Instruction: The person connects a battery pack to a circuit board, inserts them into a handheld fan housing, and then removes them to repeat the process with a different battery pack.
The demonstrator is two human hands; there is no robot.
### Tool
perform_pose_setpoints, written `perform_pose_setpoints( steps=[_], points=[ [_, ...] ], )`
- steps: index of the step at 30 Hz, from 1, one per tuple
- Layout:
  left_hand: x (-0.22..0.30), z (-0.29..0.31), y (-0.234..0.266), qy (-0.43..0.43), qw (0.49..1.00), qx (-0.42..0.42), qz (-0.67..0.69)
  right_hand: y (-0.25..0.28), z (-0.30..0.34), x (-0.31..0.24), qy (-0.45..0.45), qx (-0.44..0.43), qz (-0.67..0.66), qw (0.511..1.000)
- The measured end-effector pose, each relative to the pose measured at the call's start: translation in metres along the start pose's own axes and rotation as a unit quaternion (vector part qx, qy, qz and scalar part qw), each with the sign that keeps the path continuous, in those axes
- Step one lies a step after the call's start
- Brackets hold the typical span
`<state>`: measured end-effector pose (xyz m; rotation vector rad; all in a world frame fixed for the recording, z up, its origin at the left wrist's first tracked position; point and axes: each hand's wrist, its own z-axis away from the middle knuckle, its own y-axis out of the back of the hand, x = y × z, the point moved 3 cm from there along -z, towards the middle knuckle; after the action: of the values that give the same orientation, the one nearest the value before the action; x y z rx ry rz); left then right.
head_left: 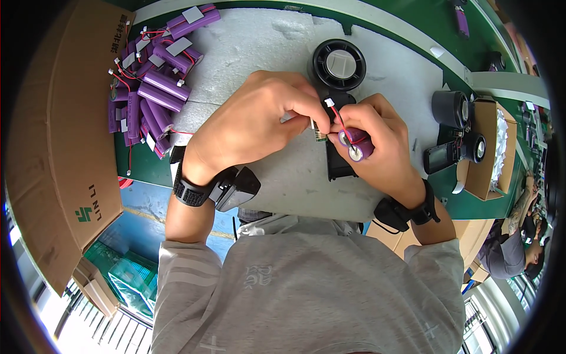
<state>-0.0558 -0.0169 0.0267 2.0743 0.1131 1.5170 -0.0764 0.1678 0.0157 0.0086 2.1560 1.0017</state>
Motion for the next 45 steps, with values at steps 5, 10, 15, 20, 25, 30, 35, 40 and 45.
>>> perform_pose_setpoints(
  steps=[5, 10, 15, 20, 25, 30, 35, 40, 45],
  points=[
    [0.0, 0.001, -0.001, 0.107, 0.992, -0.038, 0.052, 0.001, 0.0, 0.0, 0.013, -0.007, 0.01, 1.0],
    [0.01, -0.001, -0.005, 0.005, 0.999, -0.028, 0.044, 0.003, 0.002, -0.002, 0.008, -0.012, -0.004, 1.0],
    [0.005, -0.001, -0.009, 0.039, 0.991, -0.022, 0.126, 0.002, 0.003, 0.001, 0.002, -0.023, -0.026, 0.999],
    [0.004, 0.013, -0.015, 0.208, 0.957, -0.008, 0.204, 0.003, 0.004, -0.002, -0.01, -0.025, -0.043, 0.999],
    [0.009, 0.036, -0.041, 0.199, 0.938, 0.15, 0.241, 0.003, 0.011, -0.007, -0.022, -0.014, -0.061, 0.998],
    [0.002, 0.045, -0.055, 0.177, 0.909, 0.204, 0.317, 0.001, 0.017, -0.007, -0.037, -0.012, -0.106, 0.994],
    [-0.001, 0.047, -0.053, 0.163, 0.9, 0.19, 0.357, 0.008, 0.015, -0.005, -0.042, -0.014, -0.144, 0.989],
    [0.002, 0.044, -0.049, 0.159, 0.907, 0.189, 0.341, 0.016, 0.013, -0.005, 0.035, -0.031, -0.026, 0.999],
    [-0.003, 0.041, -0.047, 0.131, 0.926, 0.196, 0.296, 0.008, 0.009, -0.007, 0.092, -0.039, 0.047, 0.994]
  ],
)
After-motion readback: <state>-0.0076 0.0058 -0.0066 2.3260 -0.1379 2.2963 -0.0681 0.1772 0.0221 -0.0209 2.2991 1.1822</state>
